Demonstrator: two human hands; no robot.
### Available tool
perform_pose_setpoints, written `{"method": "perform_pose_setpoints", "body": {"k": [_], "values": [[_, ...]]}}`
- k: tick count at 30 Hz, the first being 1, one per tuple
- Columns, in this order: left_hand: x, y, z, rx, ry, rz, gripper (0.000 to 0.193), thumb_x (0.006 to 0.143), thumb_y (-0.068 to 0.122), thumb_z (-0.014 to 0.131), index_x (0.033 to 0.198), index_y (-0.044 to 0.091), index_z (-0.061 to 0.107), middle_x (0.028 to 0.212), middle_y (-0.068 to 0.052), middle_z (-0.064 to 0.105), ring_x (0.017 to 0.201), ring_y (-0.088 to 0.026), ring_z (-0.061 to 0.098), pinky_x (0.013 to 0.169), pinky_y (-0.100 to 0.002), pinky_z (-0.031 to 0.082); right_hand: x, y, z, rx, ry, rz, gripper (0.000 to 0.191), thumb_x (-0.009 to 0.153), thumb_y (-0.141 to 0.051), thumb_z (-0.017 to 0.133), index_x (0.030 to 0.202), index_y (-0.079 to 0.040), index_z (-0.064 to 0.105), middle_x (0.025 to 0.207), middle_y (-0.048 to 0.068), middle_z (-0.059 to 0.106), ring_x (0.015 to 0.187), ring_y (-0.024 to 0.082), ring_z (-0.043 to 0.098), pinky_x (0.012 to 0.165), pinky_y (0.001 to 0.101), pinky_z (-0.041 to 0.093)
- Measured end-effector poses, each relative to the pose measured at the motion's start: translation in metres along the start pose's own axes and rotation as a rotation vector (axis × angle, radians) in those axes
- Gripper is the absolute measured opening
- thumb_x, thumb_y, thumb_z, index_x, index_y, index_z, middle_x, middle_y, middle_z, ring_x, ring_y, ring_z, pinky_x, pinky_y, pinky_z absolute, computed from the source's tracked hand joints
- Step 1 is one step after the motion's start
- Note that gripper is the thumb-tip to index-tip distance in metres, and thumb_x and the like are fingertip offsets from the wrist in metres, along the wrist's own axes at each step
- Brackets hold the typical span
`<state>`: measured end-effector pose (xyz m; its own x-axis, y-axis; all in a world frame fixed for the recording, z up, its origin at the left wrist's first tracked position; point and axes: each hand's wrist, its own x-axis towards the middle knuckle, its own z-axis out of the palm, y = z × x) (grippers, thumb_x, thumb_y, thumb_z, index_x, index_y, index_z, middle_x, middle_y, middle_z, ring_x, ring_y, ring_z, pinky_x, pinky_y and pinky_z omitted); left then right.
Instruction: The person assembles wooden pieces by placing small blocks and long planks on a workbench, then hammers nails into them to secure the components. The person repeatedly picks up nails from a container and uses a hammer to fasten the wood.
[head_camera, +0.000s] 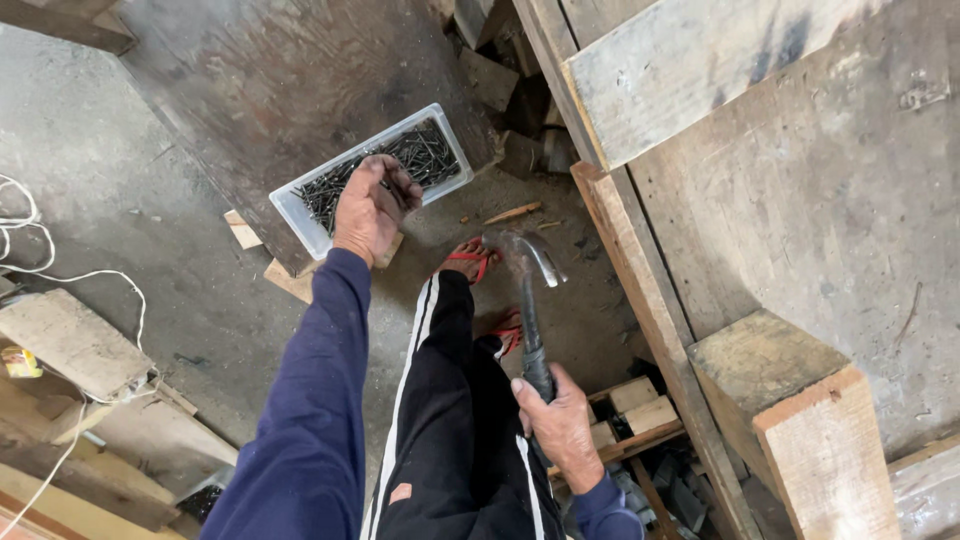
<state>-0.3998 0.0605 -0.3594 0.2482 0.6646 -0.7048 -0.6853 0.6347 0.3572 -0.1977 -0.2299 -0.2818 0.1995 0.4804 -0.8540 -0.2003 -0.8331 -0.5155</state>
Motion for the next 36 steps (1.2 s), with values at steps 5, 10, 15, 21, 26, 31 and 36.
{"method": "perform_pose_setpoints", "body": {"k": [5,10,15,21,26,31,36], "values": [[0.018,-0.001,0.024,0.876,0.195,0.193,0.022,0.111,0.028,0.059,0.103,0.007,0.06,0.077,-0.005,0.06,0.068,-0.027,0.063,0.062,-0.042,0.052,0.005,-0.011,0.011,0.016,-0.046,0.042,0.021,0.091,-0.018,0.075,0.09,-0.003,0.06,0.055,-0.003,0.051,0.043,0.006,0.049,0.04,0.0253,0.041],[0.021,0.003,0.042,1.98,0.138,0.777,0.024,0.095,0.015,0.065,0.118,0.013,0.072,0.092,-0.013,0.069,0.086,-0.033,0.069,0.069,-0.047,0.055,0.01,-0.016,0.017,0.042,-0.028,0.067,0.02,0.089,-0.018,0.075,0.096,-0.003,0.064,0.057,-0.004,0.051,0.044,0.005,0.047,0.041,0.0244,0.04],[0.04,0.006,0.051,2.417,-0.126,0.745,0.032,0.092,0.011,0.063,0.123,0.013,0.071,0.103,-0.012,0.068,0.091,-0.03,0.071,0.066,-0.044,0.057,0.013,-0.008,0.02,0.063,-0.02,0.058,0.02,0.089,-0.018,0.075,0.099,-0.003,0.065,0.058,-0.003,0.053,0.045,0.006,0.049,0.041,0.0245,0.041],[0.041,0.008,0.044,2.401,-0.284,0.746,0.017,0.087,0.014,0.066,0.103,0.014,0.074,0.107,-0.009,0.068,0.095,-0.03,0.071,0.069,-0.044,0.057,0.008,0.003,0.022,0.11,0.005,0.034,0.02,0.091,-0.017,0.075,0.097,-0.001,0.064,0.059,-0.002,0.053,0.045,0.007,0.05,0.041,0.0249,0.041],[0.016,0.005,0.025,1.705,0.033,0.977,0.01,0.098,0.017,0.069,0.106,0.01,0.071,0.104,-0.011,0.072,0.087,-0.031,0.07,0.075,-0.042,0.056,-0.005,0.007,0.019,0.172,0.021,0.034,0.02,0.089,-0.015,0.075,0.099,-0.001,0.064,0.059,-0.003,0.053,0.044,0.007,0.049,0.04,0.0249,0.041],[-0.01,0.004,0.01,0.612,0.222,0.287,0.019,0.097,0.015,0.065,0.115,0.008,0.065,0.088,-0.005,0.071,0.07,-0.018,0.055,0.053,-0.03,0.04,-0.022,0.01,0.008,0.176,0.027,-0.053,0.021,0.09,-0.015,0.076,0.099,0.0,0.065,0.06,-0.003,0.055,0.046,0.006,0.05,0.041,0.0242,0.041],[-0.033,-0.004,0.01,-0.028,0.234,0.08,0.014,0.096,0.011,0.062,0.109,0.006,0.058,0.088,-0.009,0.067,0.077,-0.024,0.068,0.064,-0.033,0.056,-0.047,0.023,-0.011,0.163,0.049,0.012,0.021,0.087,-0.015,0.075,0.102,-0.004,0.066,0.056,-0.003,0.054,0.042,0.006,0.048,0.039,0.0245,0.04]]}}
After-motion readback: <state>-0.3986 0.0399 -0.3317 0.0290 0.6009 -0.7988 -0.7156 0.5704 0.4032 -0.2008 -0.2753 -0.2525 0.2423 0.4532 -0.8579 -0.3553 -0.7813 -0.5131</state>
